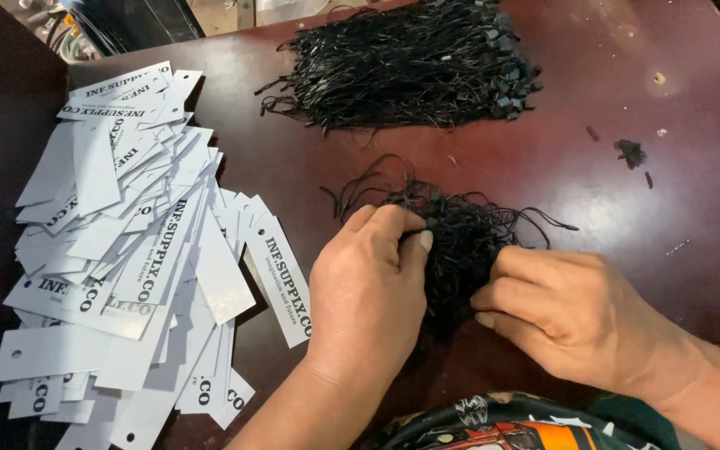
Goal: Untangling and separating individual black string tag fasteners from a pile on a production table.
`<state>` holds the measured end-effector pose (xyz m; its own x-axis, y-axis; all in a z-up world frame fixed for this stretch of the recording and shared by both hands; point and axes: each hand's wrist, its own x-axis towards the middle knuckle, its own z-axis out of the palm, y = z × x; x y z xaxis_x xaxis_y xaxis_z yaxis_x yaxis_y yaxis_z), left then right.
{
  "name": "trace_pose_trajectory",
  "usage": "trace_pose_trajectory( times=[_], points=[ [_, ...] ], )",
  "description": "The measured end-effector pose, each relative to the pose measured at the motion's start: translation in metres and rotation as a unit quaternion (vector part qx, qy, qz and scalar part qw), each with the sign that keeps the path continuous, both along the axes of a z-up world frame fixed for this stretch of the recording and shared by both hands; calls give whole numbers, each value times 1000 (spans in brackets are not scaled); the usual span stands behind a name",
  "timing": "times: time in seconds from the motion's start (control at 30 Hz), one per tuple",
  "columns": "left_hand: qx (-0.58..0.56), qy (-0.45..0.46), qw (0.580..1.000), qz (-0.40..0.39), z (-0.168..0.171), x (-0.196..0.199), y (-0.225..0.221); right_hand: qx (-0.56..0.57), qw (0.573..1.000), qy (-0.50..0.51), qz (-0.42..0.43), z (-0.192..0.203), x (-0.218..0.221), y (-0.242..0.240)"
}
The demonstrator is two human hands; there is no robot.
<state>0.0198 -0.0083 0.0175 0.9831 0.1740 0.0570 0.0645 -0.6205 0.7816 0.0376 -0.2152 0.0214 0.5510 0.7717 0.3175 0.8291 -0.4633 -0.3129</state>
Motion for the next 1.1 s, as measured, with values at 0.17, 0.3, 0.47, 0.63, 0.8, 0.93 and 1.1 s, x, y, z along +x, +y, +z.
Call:
trace_pose_trajectory(
  times=[0.17, 0.3, 0.47, 0.63, 0.8, 0.93, 1.1],
  points=[
    [-8, 2, 1000, 5, 0, -5, -1, 49, 997, 27, 50, 8, -7, 4],
    [15, -35, 999, -1, -8, -5, -2, -18, 997, -7, 77, 4, -6, 7],
    [45, -122, 991, 14, 1, -14, 0, 4, 998, 69, -1, 1, -4, -5],
    [65, -311, 946, -68, 41, -19, -5, 43, 957, 170, -232, 35, 5, 5],
    [-144, 80, 986, -40, 58, -3, -18, 216, 928, 188, -240, 61, 19, 23],
    [-100, 189, 976, -31, 73, 1, -5, 329, 877, 254, -239, 41, 40, 10],
    [-365, 133, 921, -39, 76, 3, -3, 286, 888, 250, -258, 21, 44, 23]
  ],
)
